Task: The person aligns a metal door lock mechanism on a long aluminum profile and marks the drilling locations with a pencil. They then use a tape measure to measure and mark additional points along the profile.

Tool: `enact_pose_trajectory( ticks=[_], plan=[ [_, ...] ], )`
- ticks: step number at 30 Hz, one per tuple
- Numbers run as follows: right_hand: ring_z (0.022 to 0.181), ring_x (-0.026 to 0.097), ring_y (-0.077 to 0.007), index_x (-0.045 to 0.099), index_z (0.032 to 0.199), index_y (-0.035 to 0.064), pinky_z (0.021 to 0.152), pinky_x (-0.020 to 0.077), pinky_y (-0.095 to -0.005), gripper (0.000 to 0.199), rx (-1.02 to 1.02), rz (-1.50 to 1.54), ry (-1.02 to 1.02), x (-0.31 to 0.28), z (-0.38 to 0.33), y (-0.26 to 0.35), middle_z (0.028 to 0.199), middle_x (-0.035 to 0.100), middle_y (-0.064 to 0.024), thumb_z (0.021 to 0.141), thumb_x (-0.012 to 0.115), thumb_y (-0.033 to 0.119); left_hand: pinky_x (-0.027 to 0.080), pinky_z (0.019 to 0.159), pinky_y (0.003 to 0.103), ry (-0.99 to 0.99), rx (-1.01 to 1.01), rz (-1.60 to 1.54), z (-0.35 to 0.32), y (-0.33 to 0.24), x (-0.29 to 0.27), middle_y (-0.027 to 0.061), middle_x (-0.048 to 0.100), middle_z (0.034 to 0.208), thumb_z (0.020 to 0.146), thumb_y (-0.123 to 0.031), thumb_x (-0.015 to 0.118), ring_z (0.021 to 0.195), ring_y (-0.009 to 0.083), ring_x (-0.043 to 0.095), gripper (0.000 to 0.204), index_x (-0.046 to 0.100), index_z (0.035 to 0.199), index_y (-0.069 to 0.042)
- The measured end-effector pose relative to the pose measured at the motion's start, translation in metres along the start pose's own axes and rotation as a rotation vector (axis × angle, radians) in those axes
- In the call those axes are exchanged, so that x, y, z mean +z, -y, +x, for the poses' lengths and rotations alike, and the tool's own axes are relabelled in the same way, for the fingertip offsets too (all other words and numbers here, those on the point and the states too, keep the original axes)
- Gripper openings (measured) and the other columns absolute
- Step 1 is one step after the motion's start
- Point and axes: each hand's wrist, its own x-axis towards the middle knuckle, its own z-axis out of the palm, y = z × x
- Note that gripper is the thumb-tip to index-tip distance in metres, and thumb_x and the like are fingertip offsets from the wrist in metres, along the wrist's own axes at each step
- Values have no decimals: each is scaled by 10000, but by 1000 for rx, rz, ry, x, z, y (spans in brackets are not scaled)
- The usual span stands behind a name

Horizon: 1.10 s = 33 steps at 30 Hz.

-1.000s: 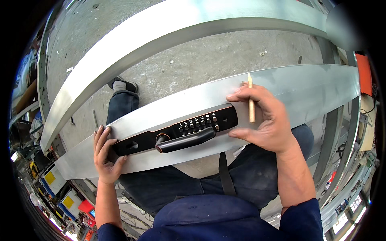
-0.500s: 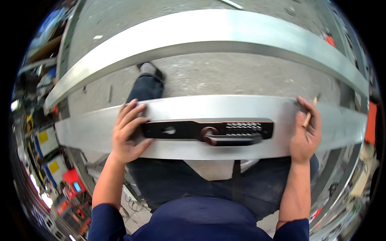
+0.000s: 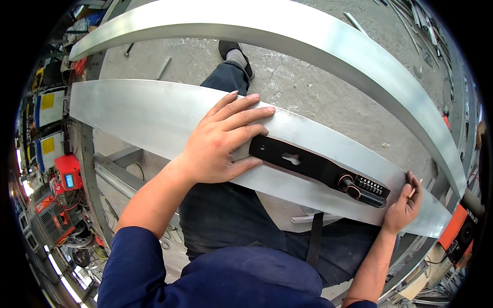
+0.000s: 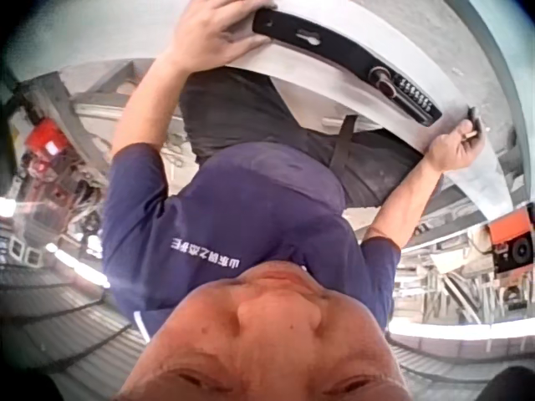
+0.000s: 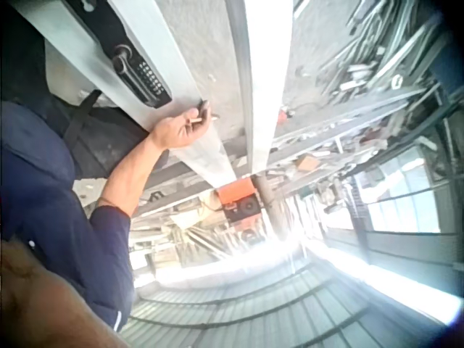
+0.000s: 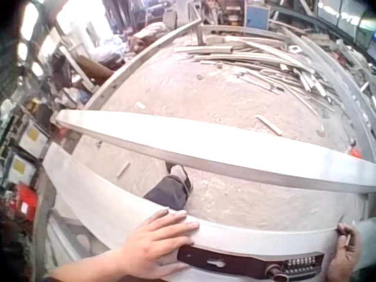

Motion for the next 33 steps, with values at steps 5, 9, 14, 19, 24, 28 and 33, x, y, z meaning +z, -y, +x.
enact_pose_trajectory(
  ticks=[5,9,14,19,24,28,33],
  plan=[
    [1299,639,-265,585,1348,-59,1175,428,-383,300,-9,-59,-8,0,2,0,1358,692,-212,1121,560,135,338,1256,564,-33,7,-38,-1,2,3,70,627,1505,645,-171,917,1506,340,466,530,716,1129,-87],
    [1299,640,-279,587,1348,-59,1176,429,-394,300,-15,-51,-12,1,2,-2,1352,691,-220,1114,568,128,336,1263,558,-47,23,-32,-4,5,5,68,619,1513,650,-166,918,1510,331,460,523,714,1125,-80],
    [1319,629,-285,590,1346,-51,1181,423,-396,294,-13,-44,-10,1,0,-2,1362,684,-225,1111,574,125,328,1268,563,-53,25,-31,-5,5,6,64,615,1518,658,-161,917,1508,332,460,509,711,1116,-81],
    [1317,628,-277,591,1349,-41,1179,424,-395,284,-3,-25,-24,3,0,-1,1364,684,-222,1109,572,111,319,1273,555,-34,20,-27,-3,5,5,56,615,1514,695,-199,910,1505,323,460,488,714,1127,-86],
    [1291,638,-251,606,1342,-38,1167,434,-388,278,-16,-39,-32,3,0,-2,1345,700,-189,1107,577,109,308,1281,536,1,8,15,-1,2,2,42,601,1521,762,-257,892,1508,307,449,458,712,1150,-93],
    [1296,637,-245,614,1340,-30,1167,431,-384,277,0,-19,-34,4,1,-1,1343,705,-183,1105,583,113,316,1267,563,-13,3,1,2,0,2,75,641,1483,644,-177,910,1492,347,478,496,719,1096,-100],
    [1296,638,-248,610,1343,-25,1169,430,-388,279,-10,-23,-22,2,1,-1,1353,702,-189,1102,588,114,317,1264,561,-13,1,9,2,0,2,82,640,1485,641,-182,909,1494,348,477,493,718,1087,-98]
  ],
)
